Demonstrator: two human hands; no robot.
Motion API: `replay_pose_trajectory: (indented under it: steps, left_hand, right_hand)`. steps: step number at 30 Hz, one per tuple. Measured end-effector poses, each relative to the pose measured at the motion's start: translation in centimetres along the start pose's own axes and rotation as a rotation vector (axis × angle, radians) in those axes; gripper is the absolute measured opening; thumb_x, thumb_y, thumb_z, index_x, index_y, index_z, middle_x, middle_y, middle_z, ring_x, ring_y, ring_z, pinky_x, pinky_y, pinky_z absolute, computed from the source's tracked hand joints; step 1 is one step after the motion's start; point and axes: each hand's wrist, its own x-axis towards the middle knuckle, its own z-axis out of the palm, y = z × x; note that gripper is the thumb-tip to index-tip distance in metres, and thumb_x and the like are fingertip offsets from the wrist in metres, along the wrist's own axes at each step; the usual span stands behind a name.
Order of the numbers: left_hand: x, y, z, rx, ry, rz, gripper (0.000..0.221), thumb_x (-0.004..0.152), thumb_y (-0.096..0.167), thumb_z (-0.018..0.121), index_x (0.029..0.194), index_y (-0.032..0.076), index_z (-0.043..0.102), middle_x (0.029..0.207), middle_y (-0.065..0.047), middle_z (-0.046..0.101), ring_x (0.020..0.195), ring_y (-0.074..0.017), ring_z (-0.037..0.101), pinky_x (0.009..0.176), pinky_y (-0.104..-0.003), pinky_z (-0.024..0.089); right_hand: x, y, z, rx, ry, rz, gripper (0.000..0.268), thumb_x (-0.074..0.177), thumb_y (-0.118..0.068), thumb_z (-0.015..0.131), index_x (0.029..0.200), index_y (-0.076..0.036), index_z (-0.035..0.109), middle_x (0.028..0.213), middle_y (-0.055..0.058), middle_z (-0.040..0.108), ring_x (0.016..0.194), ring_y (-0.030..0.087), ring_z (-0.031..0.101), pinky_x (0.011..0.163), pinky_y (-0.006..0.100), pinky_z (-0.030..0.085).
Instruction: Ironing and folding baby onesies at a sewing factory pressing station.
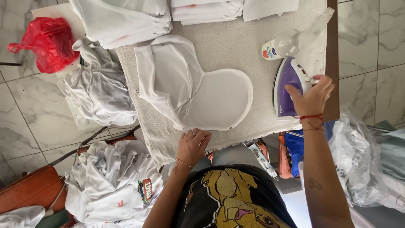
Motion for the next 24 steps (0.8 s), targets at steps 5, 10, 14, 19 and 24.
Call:
replay_pose_trajectory:
  steps: [5, 10, 14, 19, 24]
  left_hand:
    - [-3.3, -7.2, 1.6, 0.222, 0.264, -0.022, 0.008, 0.08, 0.022, 0.058, 0.072, 0.019, 0.056, 0.064, 0.002, 0.049, 0.061, -0.0183, 0.053, 0.058, -0.029, 0.041]
    - [-4.6, -11.5, -1.3, 0.426, 0.584, -0.351, 0.008, 0.087, 0.024, 0.049, 0.083, 0.017, 0.046, 0.073, 0.001, 0.042, 0.07, -0.0187, 0.047, 0.066, -0.031, 0.035]
    - [-4.2, -14.8, -0.9, 0.55, 0.551, -0.43, 0.017, 0.084, 0.033, 0.053, 0.085, 0.017, 0.05, 0.082, -0.003, 0.044, 0.08, -0.0243, 0.047, 0.074, -0.034, 0.031]
    - [-3.0, -14.5, -0.6, 0.636, 0.558, -0.351, 0.016, 0.08, 0.03, 0.058, 0.079, 0.015, 0.051, 0.077, -0.006, 0.045, 0.077, -0.0285, 0.049, 0.074, -0.037, 0.035]
    - [-2.9, -14.8, -0.7, 0.639, 0.579, -0.321, 0.015, 0.081, 0.03, 0.055, 0.078, 0.016, 0.05, 0.078, -0.006, 0.044, 0.08, -0.029, 0.05, 0.076, -0.039, 0.037]
  right_hand:
    - [-3.3, -4.2, -1.8, 0.278, -0.162, 0.236, 0.053, 0.08, -0.022, 0.062, 0.123, -0.012, 0.033, 0.079, 0.018, 0.055, 0.065, 0.029, 0.054, 0.058, 0.036, 0.041]
    - [-7.5, -11.0, -1.2, 0.479, -0.399, 0.354, 0.055, 0.08, -0.017, 0.052, 0.132, -0.006, 0.034, 0.059, 0.018, 0.055, 0.04, 0.022, 0.054, 0.037, 0.029, 0.043]
    - [-8.9, -13.1, 1.5, 0.294, -0.497, 0.371, 0.051, 0.078, -0.029, 0.055, 0.127, -0.023, 0.044, 0.058, 0.016, 0.06, 0.042, 0.021, 0.058, 0.043, 0.03, 0.048]
    - [-8.9, -12.3, 1.1, 0.331, -0.409, 0.477, 0.048, 0.079, -0.023, 0.054, 0.126, -0.018, 0.045, 0.085, 0.024, 0.061, 0.039, 0.019, 0.055, 0.038, 0.026, 0.046]
    - [-5.0, -14.0, 2.6, 0.334, -0.465, 0.34, 0.049, 0.077, -0.024, 0.057, 0.125, -0.021, 0.046, 0.062, 0.017, 0.06, 0.038, 0.02, 0.055, 0.034, 0.025, 0.046]
